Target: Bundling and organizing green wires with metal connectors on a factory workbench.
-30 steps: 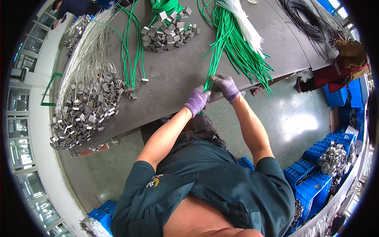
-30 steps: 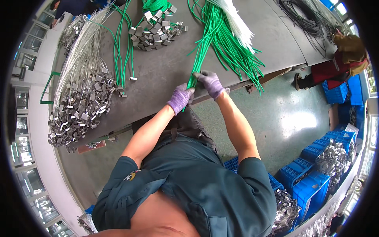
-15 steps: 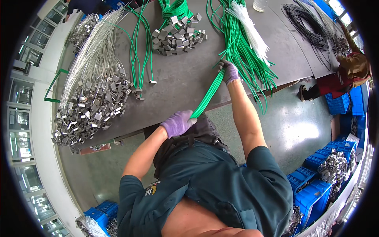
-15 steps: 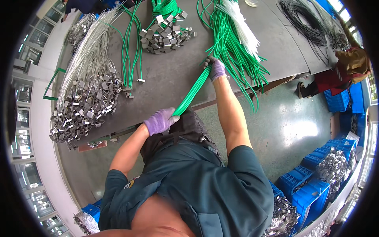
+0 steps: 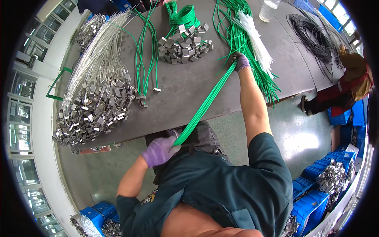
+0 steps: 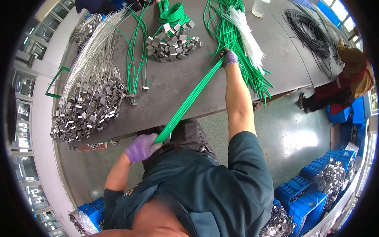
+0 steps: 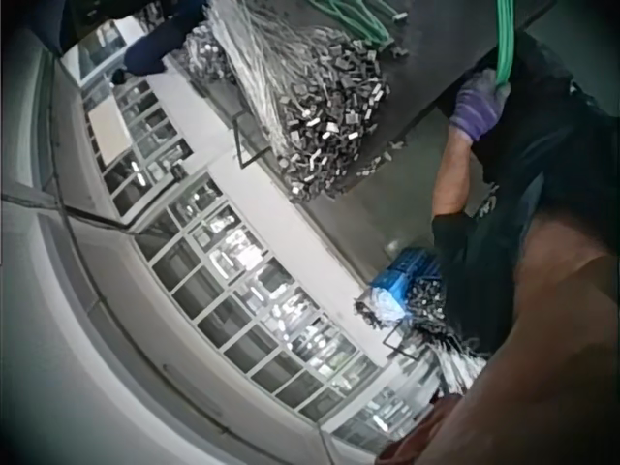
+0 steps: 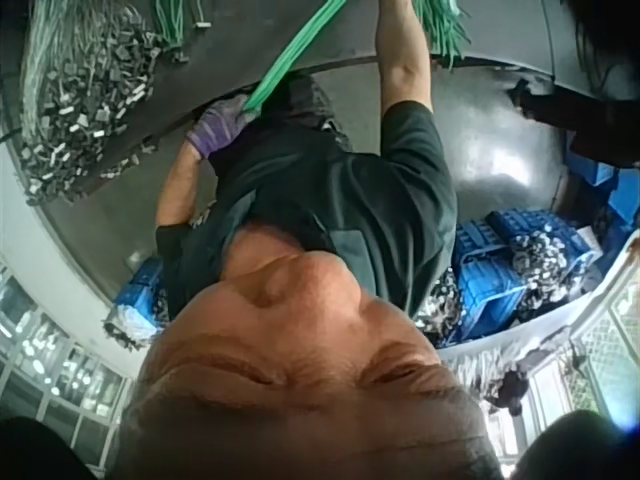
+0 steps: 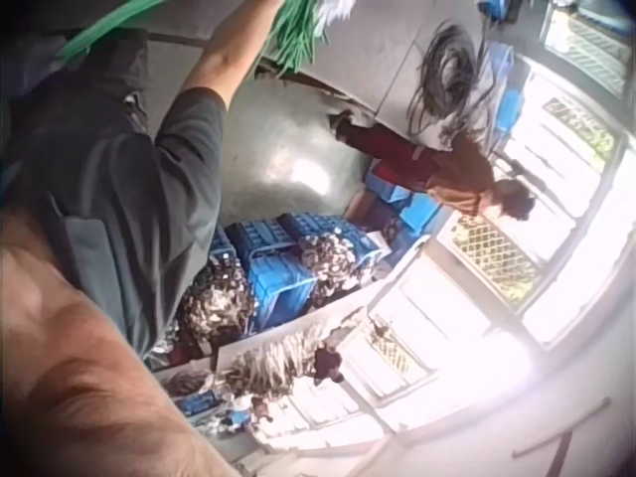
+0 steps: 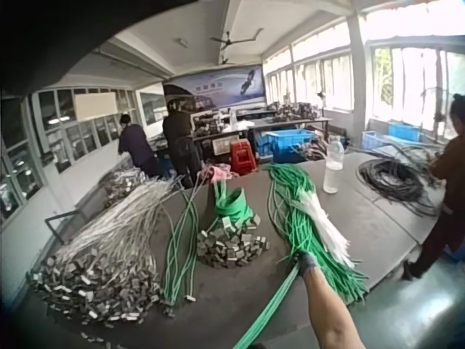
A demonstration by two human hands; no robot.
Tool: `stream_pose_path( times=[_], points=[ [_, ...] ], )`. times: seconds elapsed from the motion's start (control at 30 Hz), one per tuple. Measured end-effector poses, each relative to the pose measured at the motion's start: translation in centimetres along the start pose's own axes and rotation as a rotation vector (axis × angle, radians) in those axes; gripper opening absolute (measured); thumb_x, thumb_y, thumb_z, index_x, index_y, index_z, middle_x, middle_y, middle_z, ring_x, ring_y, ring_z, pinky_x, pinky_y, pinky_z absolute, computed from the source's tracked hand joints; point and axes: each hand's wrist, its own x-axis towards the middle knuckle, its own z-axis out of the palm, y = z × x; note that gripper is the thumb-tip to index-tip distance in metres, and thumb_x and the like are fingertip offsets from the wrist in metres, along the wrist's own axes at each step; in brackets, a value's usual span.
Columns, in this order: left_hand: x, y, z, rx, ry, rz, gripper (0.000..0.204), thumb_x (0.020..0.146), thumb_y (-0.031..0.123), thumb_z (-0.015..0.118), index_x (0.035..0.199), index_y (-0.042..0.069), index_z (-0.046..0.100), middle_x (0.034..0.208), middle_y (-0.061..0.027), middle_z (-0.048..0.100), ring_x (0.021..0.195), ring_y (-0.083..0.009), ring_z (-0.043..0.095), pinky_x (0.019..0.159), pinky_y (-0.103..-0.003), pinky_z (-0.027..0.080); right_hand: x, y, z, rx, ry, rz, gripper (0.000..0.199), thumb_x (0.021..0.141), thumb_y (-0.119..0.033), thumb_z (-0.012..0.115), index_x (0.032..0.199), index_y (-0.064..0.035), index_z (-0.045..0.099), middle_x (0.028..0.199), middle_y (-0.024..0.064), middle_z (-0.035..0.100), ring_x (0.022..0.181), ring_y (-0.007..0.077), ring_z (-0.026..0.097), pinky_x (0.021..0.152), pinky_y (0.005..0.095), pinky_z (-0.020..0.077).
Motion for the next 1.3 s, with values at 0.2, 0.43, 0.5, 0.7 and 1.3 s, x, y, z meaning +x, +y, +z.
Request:
stream_pose_path(
  times=[0.2,0.43,0.5,0.7,1.3],
  points=[
    [-9.2,4.2,-6.5,0.239,0.0,-0.061,0.023,0.073,0.026,0.065,0.085,0.01,0.053,0.066,-0.0092,0.056,0.059,-0.0293,0.055,0.054,-0.039,0.044,2.0,-1.7,1.8,0.081,-0.013,-0.031,0.017,0.083,-0.015,0.052,0.067,-0.0117,0.045,0.052,-0.0009,0.044,0.04,0.0133,0.041,0.04,0.0281,0.0366],
    [-24.0,7.0,-12.6,0.423,0.57,-0.29,0.03,0.059,0.031,0.067,0.073,0.007,0.059,0.066,-0.0091,0.053,0.062,-0.0275,0.053,0.052,-0.035,0.041,3.6,-3.4,1.4,0.144,-0.016,-0.071,0.02,0.084,-0.011,0.048,0.065,-0.0121,0.043,0.052,-0.0013,0.042,0.041,0.0117,0.041,0.041,0.0262,0.0366],
    [-28.6,5.2,-13.5,0.448,0.705,-0.288,0.04,0.068,0.045,0.061,0.069,0.005,0.054,0.06,-0.0077,0.049,0.055,-0.0242,0.049,0.047,-0.032,0.037,3.7,-3.1,2.6,0.161,-0.028,-0.063,0.022,0.084,-0.011,0.047,0.063,-0.0125,0.042,0.051,-0.0014,0.041,0.041,0.0117,0.04,0.04,0.0259,0.036],
    [-33.8,1.0,-17.1,-0.138,1.014,-0.519,0.049,0.078,0.05,0.056,0.079,0.002,0.045,0.048,0.0041,0.031,0.039,-0.0041,0.027,0.037,-0.022,0.021,3.0,-1.6,2.1,0.447,-0.143,-0.046,0.025,0.086,-0.019,0.046,0.062,-0.0133,0.042,0.049,-0.0011,0.041,0.041,0.013,0.04,0.041,0.027,0.0349],
    [-43.6,-6.9,-20.2,-0.297,1.254,-0.668,0.028,0.088,0.031,0.05,0.095,0.004,0.053,0.049,0.0074,0.028,0.038,-0.002,0.024,0.036,-0.019,0.021,-2.0,5.6,7.4,0.569,-0.152,-0.061,0.023,0.089,-0.029,0.045,0.072,-0.0138,0.042,0.057,-0.0024,0.038,0.042,0.0106,0.035,0.038,0.0252,0.0303]
  ],
)
